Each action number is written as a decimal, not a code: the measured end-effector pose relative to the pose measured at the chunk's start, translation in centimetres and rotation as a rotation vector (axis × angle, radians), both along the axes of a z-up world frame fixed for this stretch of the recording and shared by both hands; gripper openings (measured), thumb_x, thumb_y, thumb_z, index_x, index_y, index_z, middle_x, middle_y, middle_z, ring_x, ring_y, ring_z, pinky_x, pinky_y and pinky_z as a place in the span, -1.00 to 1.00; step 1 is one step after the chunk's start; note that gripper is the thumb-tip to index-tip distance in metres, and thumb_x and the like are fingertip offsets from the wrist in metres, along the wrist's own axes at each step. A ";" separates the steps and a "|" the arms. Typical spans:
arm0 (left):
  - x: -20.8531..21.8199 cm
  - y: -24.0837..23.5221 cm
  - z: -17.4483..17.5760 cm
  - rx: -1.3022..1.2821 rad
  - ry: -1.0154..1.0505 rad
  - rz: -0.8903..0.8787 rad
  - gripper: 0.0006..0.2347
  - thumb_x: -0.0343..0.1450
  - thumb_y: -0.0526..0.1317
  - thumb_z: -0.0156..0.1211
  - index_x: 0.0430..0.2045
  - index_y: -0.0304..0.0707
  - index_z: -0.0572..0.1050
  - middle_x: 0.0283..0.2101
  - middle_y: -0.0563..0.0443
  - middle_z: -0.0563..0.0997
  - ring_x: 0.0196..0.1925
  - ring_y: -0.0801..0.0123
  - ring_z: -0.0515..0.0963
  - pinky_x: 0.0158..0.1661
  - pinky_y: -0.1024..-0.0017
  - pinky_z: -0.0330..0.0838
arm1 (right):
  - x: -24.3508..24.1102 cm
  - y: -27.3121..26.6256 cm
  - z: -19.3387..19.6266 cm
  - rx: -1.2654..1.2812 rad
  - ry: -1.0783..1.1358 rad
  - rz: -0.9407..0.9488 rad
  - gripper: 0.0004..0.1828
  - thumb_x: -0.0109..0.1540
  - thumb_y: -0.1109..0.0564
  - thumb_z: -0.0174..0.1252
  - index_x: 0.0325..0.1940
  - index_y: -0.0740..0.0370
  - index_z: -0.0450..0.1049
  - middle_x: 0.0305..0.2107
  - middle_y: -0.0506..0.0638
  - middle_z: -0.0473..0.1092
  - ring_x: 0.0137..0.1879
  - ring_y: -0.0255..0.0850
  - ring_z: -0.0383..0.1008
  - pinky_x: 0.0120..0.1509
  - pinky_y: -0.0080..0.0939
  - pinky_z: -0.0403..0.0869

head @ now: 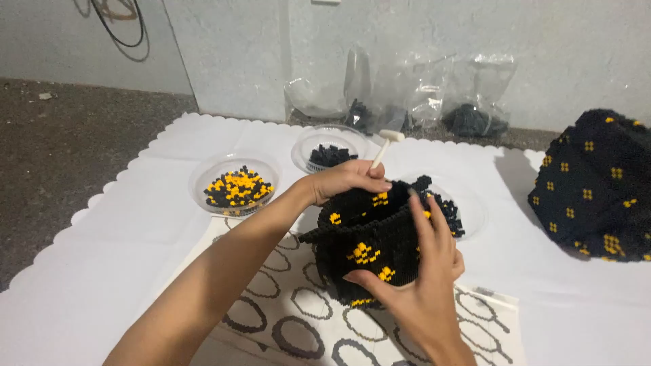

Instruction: Assembling a complex structure using small interlocking plastic blocks and a small hammer to secure them.

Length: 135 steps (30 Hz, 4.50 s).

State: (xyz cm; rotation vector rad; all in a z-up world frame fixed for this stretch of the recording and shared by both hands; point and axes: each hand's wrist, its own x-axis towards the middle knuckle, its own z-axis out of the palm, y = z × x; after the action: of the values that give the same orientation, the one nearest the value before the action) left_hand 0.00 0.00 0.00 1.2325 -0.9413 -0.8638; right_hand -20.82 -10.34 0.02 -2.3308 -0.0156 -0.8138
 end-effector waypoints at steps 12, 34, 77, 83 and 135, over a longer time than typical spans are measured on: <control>-11.8 8.2 11.2 0.568 -0.638 0.739 -0.65 0.47 0.01 -0.30 -0.56 -0.09 0.43 -0.63 0.16 0.29 -0.61 0.50 0.20 -0.50 0.48 0.08 | 0.4 0.7 -1.7 0.046 -0.132 -0.020 0.06 -0.12 -0.19 0.33 0.39 -0.04 0.03 0.32 0.16 -0.09 0.45 0.03 -0.15 0.41 0.12 -0.13; -16.3 10.6 7.3 0.891 -1.198 0.654 -0.77 0.49 -0.05 -0.30 -0.34 -0.12 0.33 -0.65 -0.08 0.50 -0.64 -0.07 0.50 -0.56 0.04 0.33 | 0.5 1.2 -3.6 0.065 -0.344 -0.060 0.02 -0.04 -0.13 0.21 0.37 0.29 -0.06 0.34 0.25 -0.04 0.46 0.09 -0.05 0.45 0.05 -0.07; -14.2 10.1 -0.1 0.086 -1.211 0.962 -0.80 0.26 -0.23 0.26 -0.29 -0.10 0.43 -0.16 0.25 0.60 -0.68 0.48 0.46 -0.67 0.50 0.33 | 0.7 1.5 -2.7 0.286 -0.335 0.051 0.06 -0.05 0.06 0.25 0.35 0.43 -0.18 0.29 0.32 -0.06 0.44 0.08 -0.08 0.51 -0.03 -0.05; -14.2 13.7 -1.4 0.212 -0.888 1.077 -0.81 0.28 -0.27 0.17 -0.51 -0.17 0.23 -0.06 -0.20 0.57 -0.27 0.29 0.46 -0.48 0.37 0.38 | 0.1 1.3 -1.8 0.257 -0.301 0.063 -0.09 0.05 0.00 0.11 0.35 0.41 -0.10 0.30 0.22 -0.03 0.43 0.00 -0.06 0.50 -0.08 -0.05; -9.6 9.9 1.4 -0.148 0.416 0.539 -0.58 0.42 -0.05 -0.20 -0.03 -0.43 0.41 0.00 -0.17 0.53 0.11 0.21 0.47 0.07 0.38 0.32 | 2.0 -0.4 -4.7 0.285 -0.088 0.149 -0.20 0.02 -0.30 0.06 0.31 -0.11 0.12 0.30 0.10 -0.02 0.38 -0.10 -0.03 0.31 0.04 0.25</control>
State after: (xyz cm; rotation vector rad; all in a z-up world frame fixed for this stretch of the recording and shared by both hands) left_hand -9.59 9.92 1.44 1.0494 -0.3044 -0.5717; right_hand -18.84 -10.73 -4.64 -2.0006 -0.1030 -0.7881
